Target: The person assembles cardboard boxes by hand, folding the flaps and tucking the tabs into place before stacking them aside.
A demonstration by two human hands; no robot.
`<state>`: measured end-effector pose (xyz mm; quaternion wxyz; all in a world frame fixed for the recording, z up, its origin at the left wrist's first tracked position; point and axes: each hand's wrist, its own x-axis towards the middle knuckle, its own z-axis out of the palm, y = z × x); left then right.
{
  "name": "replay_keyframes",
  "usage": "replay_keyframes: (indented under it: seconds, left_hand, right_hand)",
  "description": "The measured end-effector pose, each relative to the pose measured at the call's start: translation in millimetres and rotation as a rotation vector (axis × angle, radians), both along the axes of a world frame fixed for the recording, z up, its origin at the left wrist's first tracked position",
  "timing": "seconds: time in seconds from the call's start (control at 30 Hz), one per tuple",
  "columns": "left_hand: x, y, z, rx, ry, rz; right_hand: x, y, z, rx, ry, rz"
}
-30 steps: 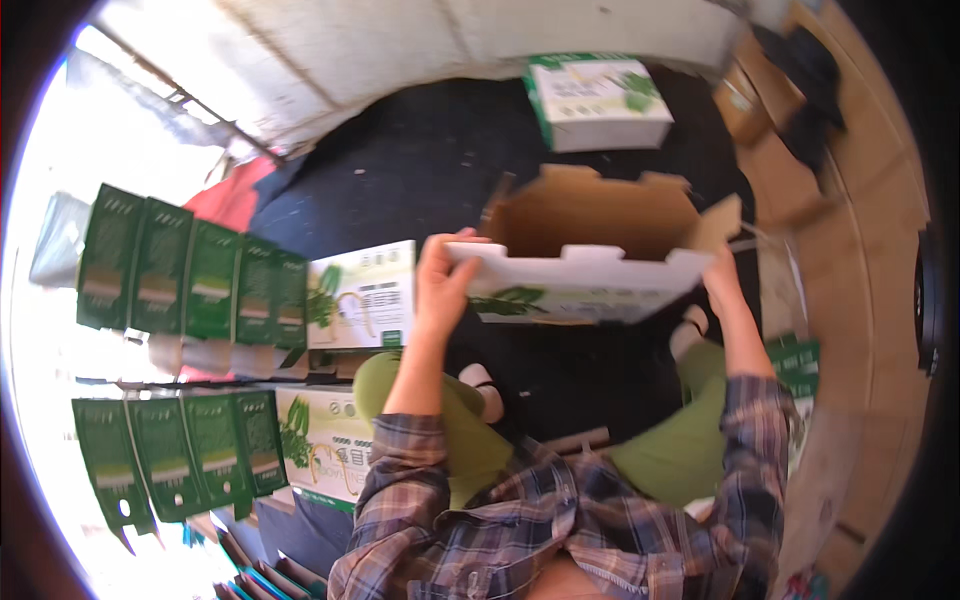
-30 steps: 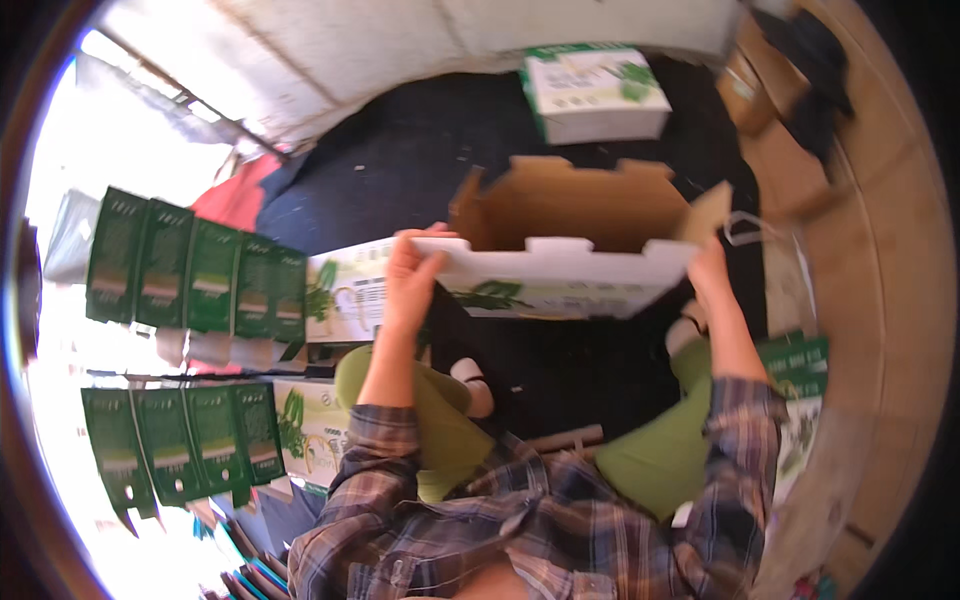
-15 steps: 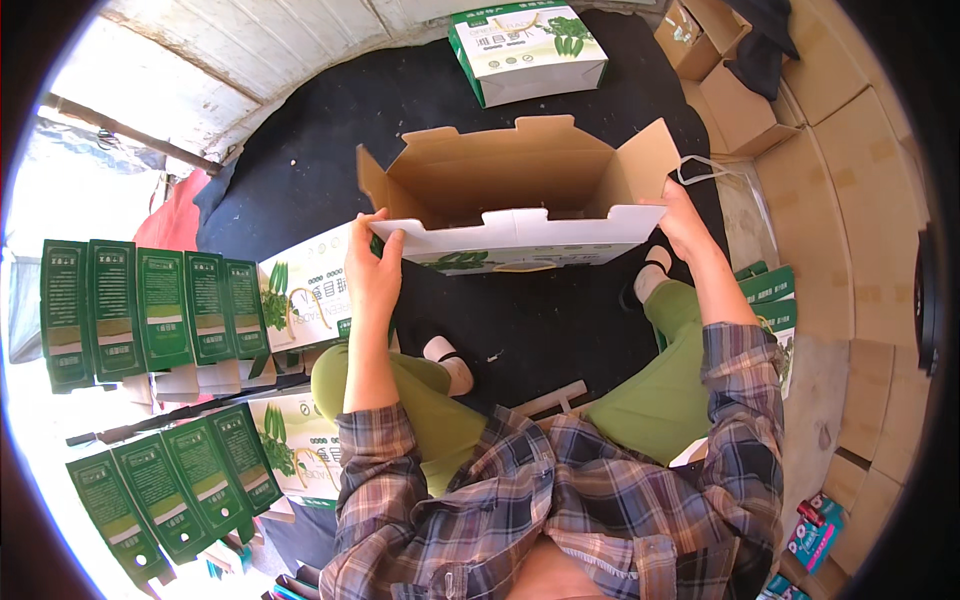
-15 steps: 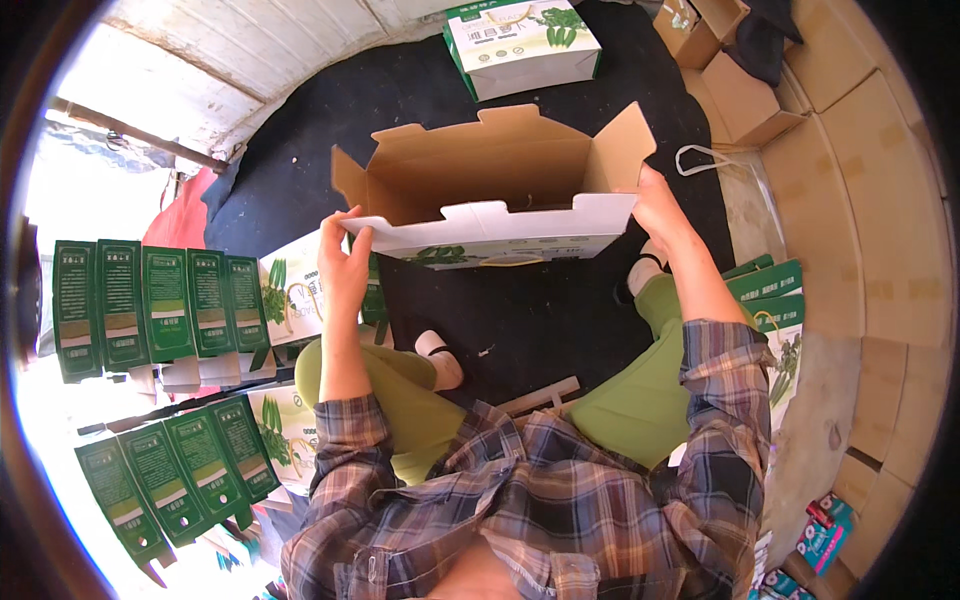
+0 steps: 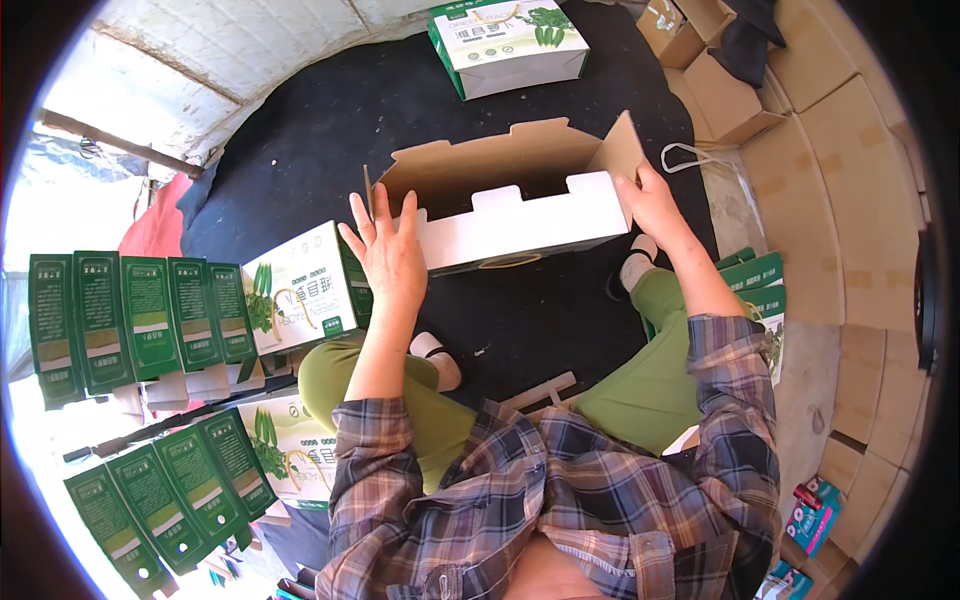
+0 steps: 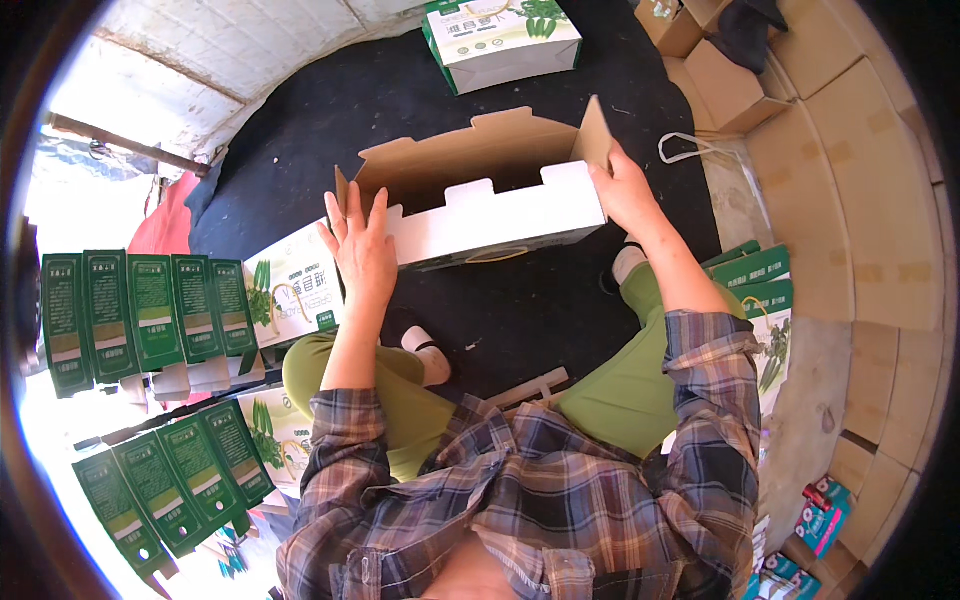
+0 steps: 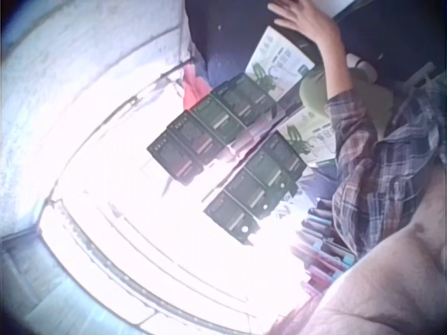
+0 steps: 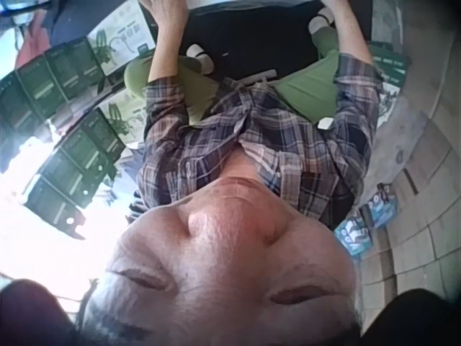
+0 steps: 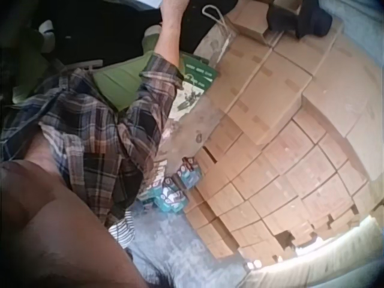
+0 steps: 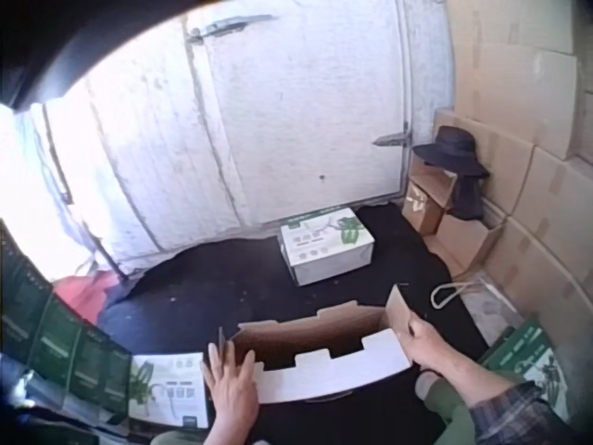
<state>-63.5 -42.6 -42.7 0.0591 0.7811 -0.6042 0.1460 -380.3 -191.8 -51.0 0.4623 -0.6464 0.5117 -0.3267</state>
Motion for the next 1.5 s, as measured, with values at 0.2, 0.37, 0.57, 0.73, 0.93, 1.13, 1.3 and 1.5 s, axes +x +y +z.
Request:
replay_keyframes:
  seconds: [0.2, 0.37, 0.57, 0.73, 0.93, 1.13, 1.3, 1.5]
  left_hand:
    - [-4.6, 1.0, 10.7, 0.000, 0.162, -0.063]
    - [-4.1, 2.4, 5.9, 0.010, 0.112, -0.120]
    - [-4.2, 4.8, 5.5, 0.046, 0.077, -0.120]
    - [-6.5, 6.1, 10.7, 0.095, 0.124, -0.125]
    - [-11.8, 7.2, 4.8, 0.092, 0.120, -0.141]
    - [-10.2, 9.3, 8.9, 0.098, 0.128, -0.194]
    - [-3.1, 14.0, 8.5, 0.094, 0.243, -0.542]
    - [0.3, 19.1, 5.8, 0.067, 0.577, -0.483]
  right_hand:
    - [0.4, 10.1, 13.5, -0.298, 0.226, 0.227]
    - [2.4, 7.6, 21.7, -0.389, 0.382, 0.232]
    - [15.5, 11.0, 31.9, -0.366, 0.269, 0.203]
    - [21.8, 8.7, 39.0, -0.422, 0.214, 0.263]
    - [25.8, 1.5, 42.8, -0.441, 0.304, 0.356]
    - [39.8, 8.2, 37.0, -0.484, 0.362, 0.287]
    - [36.1, 5.2, 30.3, -0.448, 0.286, 0.224]
    - [35.3, -2.7, 25.1, -0.442, 0.119, 0.176]
